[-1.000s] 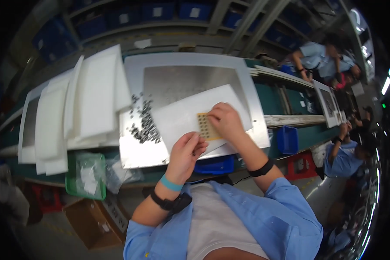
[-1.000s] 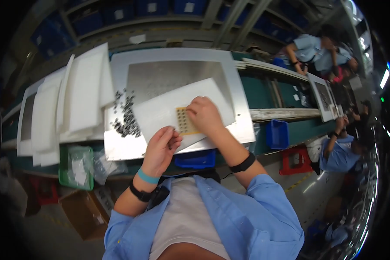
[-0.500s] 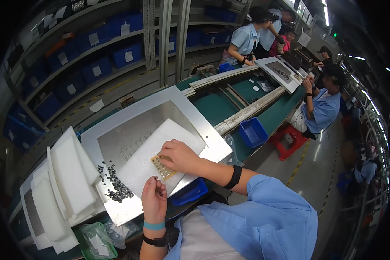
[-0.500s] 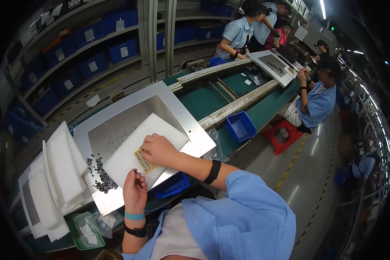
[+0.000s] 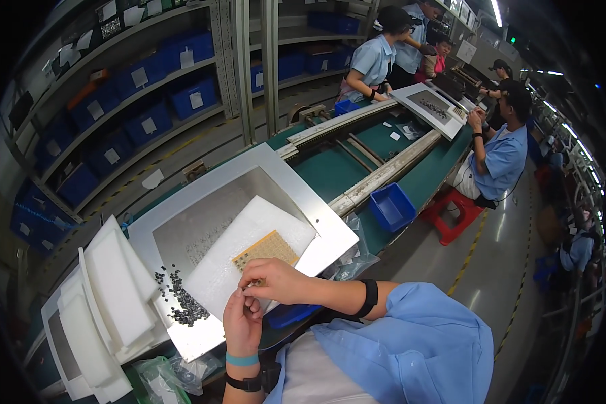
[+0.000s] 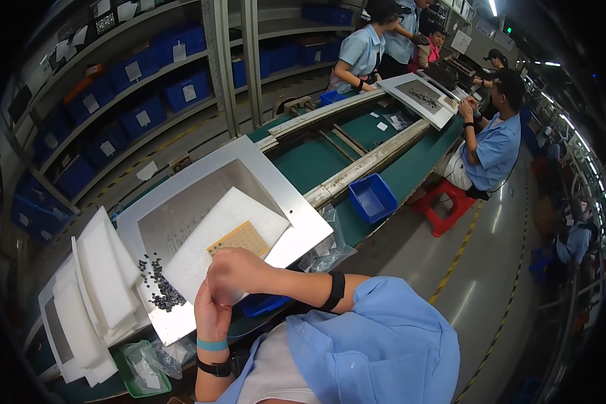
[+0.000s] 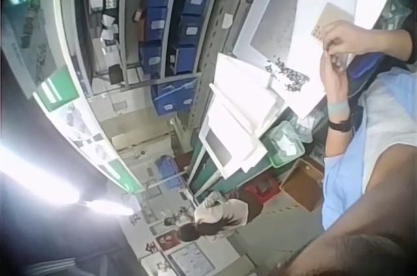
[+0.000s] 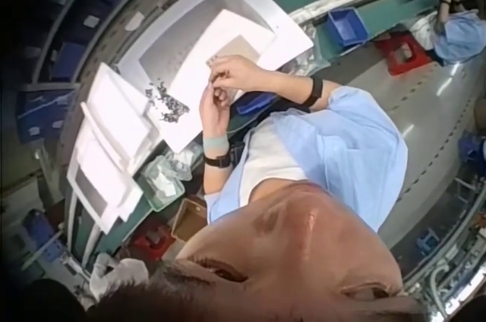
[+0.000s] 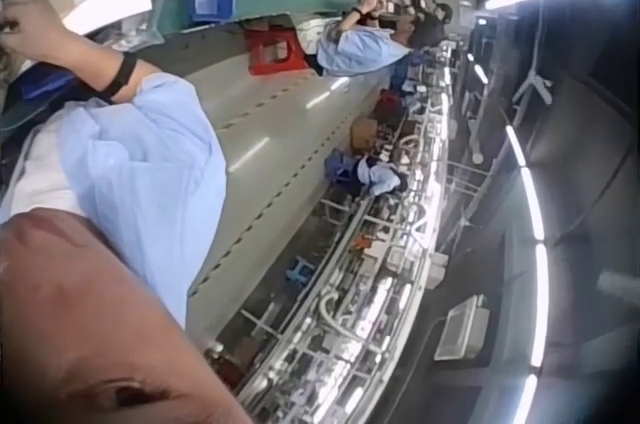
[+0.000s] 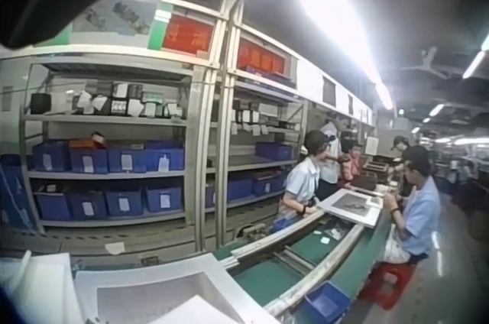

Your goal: The worker is picking up tiny black components and placing them into a yellow grid board.

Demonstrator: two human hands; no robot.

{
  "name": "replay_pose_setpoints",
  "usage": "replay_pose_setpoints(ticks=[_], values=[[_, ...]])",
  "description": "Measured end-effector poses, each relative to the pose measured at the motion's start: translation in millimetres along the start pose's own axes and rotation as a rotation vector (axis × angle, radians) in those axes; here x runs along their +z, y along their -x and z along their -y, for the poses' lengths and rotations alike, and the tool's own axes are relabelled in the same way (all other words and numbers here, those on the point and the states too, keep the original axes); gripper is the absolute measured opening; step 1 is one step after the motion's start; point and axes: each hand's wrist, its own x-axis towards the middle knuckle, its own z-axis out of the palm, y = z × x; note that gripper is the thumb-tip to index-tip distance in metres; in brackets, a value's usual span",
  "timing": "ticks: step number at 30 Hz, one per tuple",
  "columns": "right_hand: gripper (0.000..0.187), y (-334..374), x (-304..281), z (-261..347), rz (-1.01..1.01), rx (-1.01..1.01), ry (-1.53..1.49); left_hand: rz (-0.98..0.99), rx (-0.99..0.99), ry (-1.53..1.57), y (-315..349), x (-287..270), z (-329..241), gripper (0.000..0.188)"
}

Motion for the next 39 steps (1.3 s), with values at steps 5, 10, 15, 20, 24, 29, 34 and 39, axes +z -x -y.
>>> replay_pose_setpoints(ticks=[5,10,15,20,24,29,34,39], values=[[0.015,11,-13,3,-0.022,-0.04,-0.059,0.025,-0.064,0.091,5,13,8,0.021],[0.013,13,-12,4,-0.057,-0.133,-0.026,-0.03,-0.076,0.075,10,13,6,0.021],[0.011,-4,24,-21,-0.003,0.054,-0.228,0.037,-0.043,0.078,-10,-35,-1,0.019],[0.008,-5,66,-26,0.022,0.126,-0.207,-0.021,-0.041,0.076,-5,-80,-6,0.023],[0.009,-6,93,-28,0.025,0.055,-0.111,-0.007,-0.047,0.056,3,-116,-7,0.023],[0.01,-3,116,-30,0.05,0.036,-0.006,-0.008,-0.063,0.024,12,-138,-10,0.024],[0.01,-9,128,-37,0.045,-0.049,0.093,0.013,-0.063,0.054,18,-156,-17,0.024],[0.008,-29,134,-73,-0.08,-0.029,0.38,-0.039,-0.012,0.264,21,-171,-22,0.028]])
